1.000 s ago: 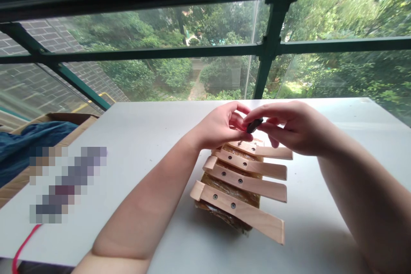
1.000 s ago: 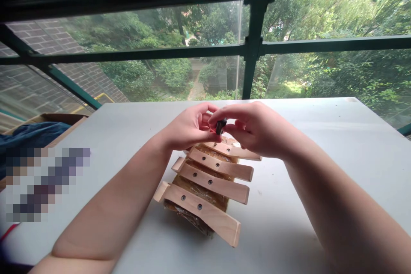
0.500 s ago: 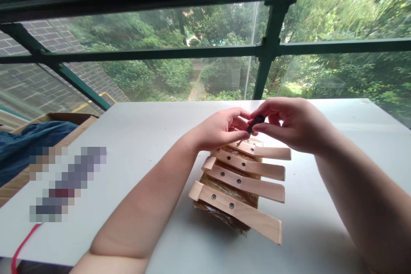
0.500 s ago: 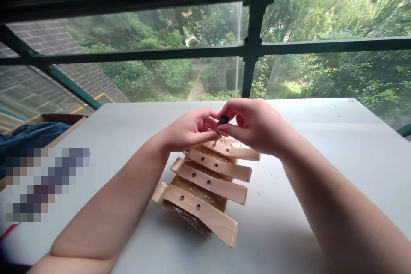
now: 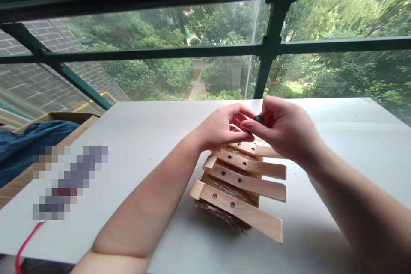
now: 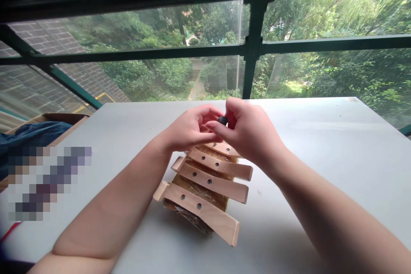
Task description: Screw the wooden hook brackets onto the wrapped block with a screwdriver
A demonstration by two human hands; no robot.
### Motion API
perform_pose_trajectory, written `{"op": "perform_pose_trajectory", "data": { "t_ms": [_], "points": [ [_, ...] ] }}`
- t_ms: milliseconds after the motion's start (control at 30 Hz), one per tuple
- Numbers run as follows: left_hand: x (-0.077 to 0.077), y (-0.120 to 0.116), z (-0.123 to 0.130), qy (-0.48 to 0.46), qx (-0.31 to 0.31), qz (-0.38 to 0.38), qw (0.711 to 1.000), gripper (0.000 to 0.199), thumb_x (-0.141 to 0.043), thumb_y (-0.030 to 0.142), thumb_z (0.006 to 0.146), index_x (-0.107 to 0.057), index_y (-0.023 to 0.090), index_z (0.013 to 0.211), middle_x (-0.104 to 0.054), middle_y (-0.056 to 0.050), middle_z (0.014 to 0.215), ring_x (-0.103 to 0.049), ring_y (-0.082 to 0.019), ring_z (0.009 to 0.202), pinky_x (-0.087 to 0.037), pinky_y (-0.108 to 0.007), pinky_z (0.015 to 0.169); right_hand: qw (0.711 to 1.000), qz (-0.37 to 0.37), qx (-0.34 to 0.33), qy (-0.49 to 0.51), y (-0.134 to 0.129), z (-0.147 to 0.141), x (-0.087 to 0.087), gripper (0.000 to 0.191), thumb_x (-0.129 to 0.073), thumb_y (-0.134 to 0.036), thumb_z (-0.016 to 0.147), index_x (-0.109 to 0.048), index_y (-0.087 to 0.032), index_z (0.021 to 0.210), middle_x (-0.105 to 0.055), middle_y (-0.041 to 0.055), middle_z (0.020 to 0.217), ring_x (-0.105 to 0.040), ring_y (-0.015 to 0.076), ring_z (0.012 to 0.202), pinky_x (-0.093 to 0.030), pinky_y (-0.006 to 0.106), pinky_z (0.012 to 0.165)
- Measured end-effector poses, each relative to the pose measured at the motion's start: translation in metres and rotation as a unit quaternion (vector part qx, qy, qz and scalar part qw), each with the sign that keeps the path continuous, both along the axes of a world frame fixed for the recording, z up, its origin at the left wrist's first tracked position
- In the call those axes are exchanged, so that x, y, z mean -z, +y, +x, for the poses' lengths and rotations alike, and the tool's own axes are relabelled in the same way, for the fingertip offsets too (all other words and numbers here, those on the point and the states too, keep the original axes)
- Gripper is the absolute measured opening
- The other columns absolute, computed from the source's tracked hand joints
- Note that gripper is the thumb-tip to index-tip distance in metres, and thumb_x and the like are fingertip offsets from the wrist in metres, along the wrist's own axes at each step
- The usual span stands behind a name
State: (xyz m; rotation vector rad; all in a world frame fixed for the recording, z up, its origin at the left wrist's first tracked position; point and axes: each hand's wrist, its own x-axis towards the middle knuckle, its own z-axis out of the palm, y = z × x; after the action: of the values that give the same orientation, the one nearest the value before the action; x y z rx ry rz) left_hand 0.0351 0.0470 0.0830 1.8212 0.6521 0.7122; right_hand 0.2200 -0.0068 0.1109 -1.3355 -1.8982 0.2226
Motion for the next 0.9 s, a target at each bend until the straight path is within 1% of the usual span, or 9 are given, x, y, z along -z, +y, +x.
{"op": "perform_pose_trajectory", "data": {
  "t_ms": [67, 233, 333, 400, 467, 533, 600, 700, 900],
  "points": [
    [0.0, 0.0, -0.001, -0.006, 0.002, -0.006, 1.0, 0.048, -0.08, 0.025, 0.073, -0.057, 0.016, 0.114, -0.069, -0.009, 0.101, -0.072, -0.022, 0.091, -0.061, -0.036, 0.08, 1.0, -0.009, -0.006, 0.011, 0.001, 0.0, 0.002, 0.038, -0.071, -0.035, 0.078, -0.038, -0.022, 0.063, -0.044, -0.0077, 0.05, -0.036, 0.0071, 0.047, -0.028, 0.023, 0.044],
    [-0.001, 0.001, -0.002, 0.001, 0.007, -0.003, 1.0, 0.049, -0.08, 0.027, 0.074, -0.056, 0.015, 0.116, -0.07, -0.009, 0.096, -0.072, -0.021, 0.091, -0.06, -0.035, 0.082, 0.998, -0.004, -0.045, -0.054, 0.001, 0.011, -0.005, 0.024, -0.072, -0.04, 0.078, -0.056, -0.022, 0.075, -0.057, -0.0037, 0.06, -0.05, 0.0117, 0.054, -0.039, 0.028, 0.05],
    [-0.001, 0.003, -0.003, -0.006, 0.013, -0.006, 1.0, 0.051, -0.081, 0.029, 0.074, -0.055, 0.015, 0.116, -0.07, -0.01, 0.098, -0.071, -0.022, 0.094, -0.059, -0.035, 0.082, 0.99, -0.006, -0.137, -0.034, 0.003, 0.02, -0.009, 0.018, -0.073, -0.03, 0.079, -0.066, -0.02, 0.092, -0.066, 0.0016, 0.081, -0.062, 0.016, 0.069, -0.05, 0.032, 0.064],
    [-0.001, 0.004, -0.003, -0.013, 0.03, -0.015, 0.999, 0.051, -0.081, 0.028, 0.074, -0.055, 0.015, 0.116, -0.07, -0.011, 0.101, -0.071, -0.023, 0.096, -0.059, -0.035, 0.082, 0.974, -0.027, -0.225, -0.001, 0.005, 0.025, -0.009, 0.022, -0.067, -0.018, 0.083, -0.069, -0.022, 0.104, -0.069, 0.0037, 0.094, -0.067, 0.0176, 0.079, -0.054, 0.033, 0.073],
    [0.0, 0.005, -0.003, -0.022, 0.046, -0.014, 0.999, 0.05, -0.081, 0.027, 0.074, -0.055, 0.015, 0.115, -0.07, -0.011, 0.101, -0.07, -0.022, 0.095, -0.058, -0.034, 0.081, 0.951, -0.07, -0.299, 0.045, 0.008, 0.028, -0.007, 0.03, -0.06, -0.012, 0.087, -0.07, -0.024, 0.113, -0.071, 0.0036, 0.095, -0.069, 0.0168, 0.078, -0.057, 0.032, 0.07],
    [0.0, 0.006, -0.003, -0.028, 0.052, -0.005, 0.998, 0.049, -0.081, 0.027, 0.074, -0.056, 0.014, 0.114, -0.069, -0.011, 0.1, -0.07, -0.021, 0.093, -0.058, -0.033, 0.08, 0.931, -0.11, -0.333, 0.097, 0.011, 0.029, -0.004, 0.031, -0.058, -0.012, 0.09, -0.071, -0.024, 0.115, -0.071, 0.0035, 0.091, -0.069, 0.0152, 0.069, -0.057, 0.031, 0.062],
    [0.001, 0.006, -0.003, -0.028, 0.049, 0.005, 0.998, 0.048, -0.08, 0.028, 0.075, -0.056, 0.014, 0.114, -0.068, -0.011, 0.101, -0.069, -0.021, 0.094, -0.058, -0.033, 0.081, 0.927, -0.128, -0.328, 0.128, 0.013, 0.03, -0.002, 0.026, -0.059, -0.016, 0.091, -0.072, -0.024, 0.113, -0.07, 0.0021, 0.081, -0.067, 0.0136, 0.058, -0.056, 0.029, 0.053],
    [0.002, 0.005, -0.002, -0.02, 0.044, 0.013, 0.999, 0.046, -0.078, 0.029, 0.077, -0.056, 0.014, 0.114, -0.068, -0.012, 0.102, -0.069, -0.022, 0.097, -0.057, -0.034, 0.081, 0.943, -0.12, -0.283, 0.127, 0.013, 0.029, 0.001, 0.022, -0.064, -0.021, 0.089, -0.074, -0.025, 0.109, -0.067, -0.0009, 0.069, -0.062, 0.0116, 0.048, -0.052, 0.026, 0.045],
    [0.0, 0.0, -0.001, 0.063, -0.009, 0.047, 0.997, 0.038, -0.072, 0.033, 0.079, -0.057, 0.015, 0.109, -0.068, -0.009, 0.1, -0.068, -0.021, 0.092, -0.055, -0.034, 0.08, 0.978, -0.081, -0.153, 0.113, 0.01, 0.022, 0.004, 0.019, -0.07, -0.033, 0.085, -0.077, -0.026, 0.102, -0.069, -0.0002, 0.071, -0.052, 0.0095, 0.044, -0.042, 0.026, 0.041]
  ]
}}
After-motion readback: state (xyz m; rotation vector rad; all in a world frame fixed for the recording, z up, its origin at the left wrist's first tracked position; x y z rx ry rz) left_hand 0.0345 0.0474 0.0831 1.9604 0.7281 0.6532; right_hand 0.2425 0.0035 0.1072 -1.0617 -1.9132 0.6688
